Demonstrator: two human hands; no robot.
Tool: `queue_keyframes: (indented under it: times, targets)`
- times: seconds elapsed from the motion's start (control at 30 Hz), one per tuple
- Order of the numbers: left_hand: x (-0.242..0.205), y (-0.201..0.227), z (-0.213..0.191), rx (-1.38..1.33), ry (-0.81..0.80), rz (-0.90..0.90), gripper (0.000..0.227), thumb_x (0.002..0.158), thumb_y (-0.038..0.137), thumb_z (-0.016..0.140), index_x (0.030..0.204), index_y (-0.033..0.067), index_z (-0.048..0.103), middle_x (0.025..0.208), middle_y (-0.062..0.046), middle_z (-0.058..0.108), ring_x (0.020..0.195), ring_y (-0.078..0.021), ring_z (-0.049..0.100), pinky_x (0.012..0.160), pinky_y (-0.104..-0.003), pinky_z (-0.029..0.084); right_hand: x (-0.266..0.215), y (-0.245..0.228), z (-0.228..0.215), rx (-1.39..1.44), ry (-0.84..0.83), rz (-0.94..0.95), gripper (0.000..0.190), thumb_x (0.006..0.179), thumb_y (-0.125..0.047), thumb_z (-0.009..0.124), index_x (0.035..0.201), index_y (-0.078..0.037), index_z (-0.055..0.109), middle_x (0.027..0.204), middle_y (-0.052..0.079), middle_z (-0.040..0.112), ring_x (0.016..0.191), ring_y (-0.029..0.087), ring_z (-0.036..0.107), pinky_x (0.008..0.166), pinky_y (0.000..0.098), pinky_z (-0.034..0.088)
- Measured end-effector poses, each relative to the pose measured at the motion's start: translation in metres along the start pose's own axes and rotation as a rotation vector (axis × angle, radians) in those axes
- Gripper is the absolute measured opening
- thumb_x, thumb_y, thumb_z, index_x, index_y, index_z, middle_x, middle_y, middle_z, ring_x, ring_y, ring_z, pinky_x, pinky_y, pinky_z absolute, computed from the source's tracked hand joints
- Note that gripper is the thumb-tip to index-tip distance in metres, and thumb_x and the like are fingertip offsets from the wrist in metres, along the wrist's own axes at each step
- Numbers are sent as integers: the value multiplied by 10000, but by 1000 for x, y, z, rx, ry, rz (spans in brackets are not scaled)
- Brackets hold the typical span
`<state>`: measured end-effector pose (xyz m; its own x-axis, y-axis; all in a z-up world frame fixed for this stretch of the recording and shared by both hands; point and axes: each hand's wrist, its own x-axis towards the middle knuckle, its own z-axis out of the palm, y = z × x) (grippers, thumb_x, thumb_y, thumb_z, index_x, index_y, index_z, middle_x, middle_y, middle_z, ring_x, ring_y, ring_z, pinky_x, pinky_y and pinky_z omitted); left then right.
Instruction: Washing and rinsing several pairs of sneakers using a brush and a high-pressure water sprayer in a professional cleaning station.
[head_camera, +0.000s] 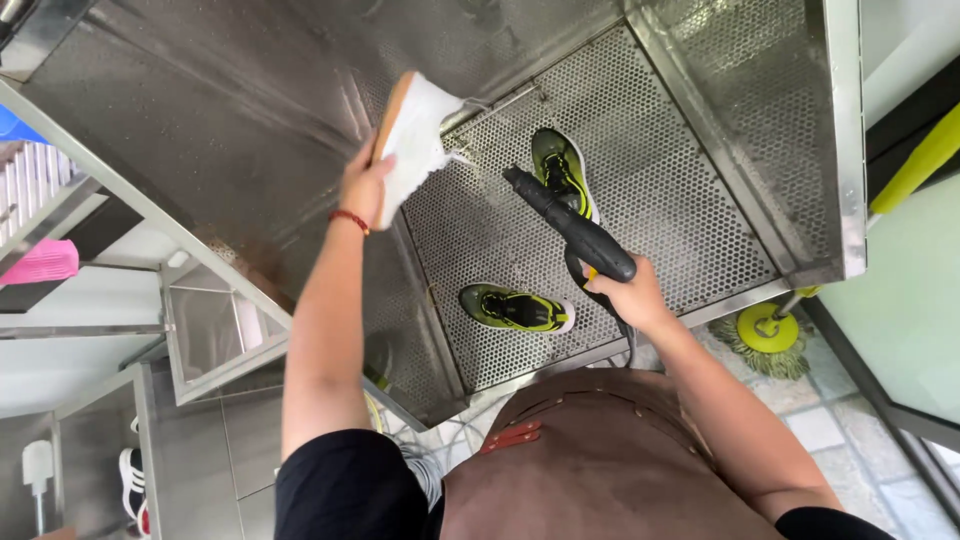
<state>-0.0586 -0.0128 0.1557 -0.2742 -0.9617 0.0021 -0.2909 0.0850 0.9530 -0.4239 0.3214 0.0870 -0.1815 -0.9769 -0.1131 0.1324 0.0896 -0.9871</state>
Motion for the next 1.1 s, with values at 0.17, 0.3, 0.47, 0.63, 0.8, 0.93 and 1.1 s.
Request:
queue_keyframes:
  times: [0.17,0.3,0.47,0.63,0.8,0.93,1.1]
  targets:
    - [-37,-13,9,-408,-20,-220,527,976,198,607,1442,-38,538,1369,-123,649,1251,-233,617,1094,-361,447,13,-39,16,-234,63,72,261,682,-133,756,922,-31,760,828,85,770,778,187,735,747,330,554]
    - [-50,-8,5,-447,-40,-392,499,994,253,569,1408,-25,557,1363,-137,655,1248,-253,628,1082,-373,456,30,-56,22,-308,24,99,287,672,-173,746,931,-54,783,799,88,766,739,198,735,714,334,552]
    - [-51,-18,0,-487,-81,-432,527,1006,290,546,1450,6,523,1374,-109,655,1258,-239,620,1093,-376,450,40,-60,22,-283,25,152,273,671,-165,754,907,-30,778,764,112,756,710,214,731,693,345,555]
    - [-43,-25,-12,-682,32,-442,524,1012,360,504,1407,19,551,1307,-127,672,1176,-270,653,1030,-428,501,42,-60,13,-231,-20,56,286,657,-150,736,915,-33,778,776,102,762,715,206,714,699,342,553]
    - [-30,-42,-12,-404,-46,-428,544,1050,405,529,1406,-2,589,1352,-109,681,1214,-230,649,1061,-380,492,47,-59,12,-266,-52,59,288,646,-162,749,904,-40,788,790,71,771,729,178,736,725,320,565]
    - [-31,-37,-10,-503,-13,-444,547,1045,406,522,1409,1,568,1332,-121,676,1197,-254,646,1043,-405,500,46,-61,5,-283,-37,87,294,660,-160,744,929,-50,785,788,72,761,731,181,726,719,325,561]
    - [-28,-29,-30,-590,45,-377,563,1036,404,515,1435,8,547,1364,-111,663,1223,-244,648,1063,-392,496,47,-44,-4,-91,-102,3,331,655,-181,730,953,-49,782,847,74,773,773,176,711,730,328,565]
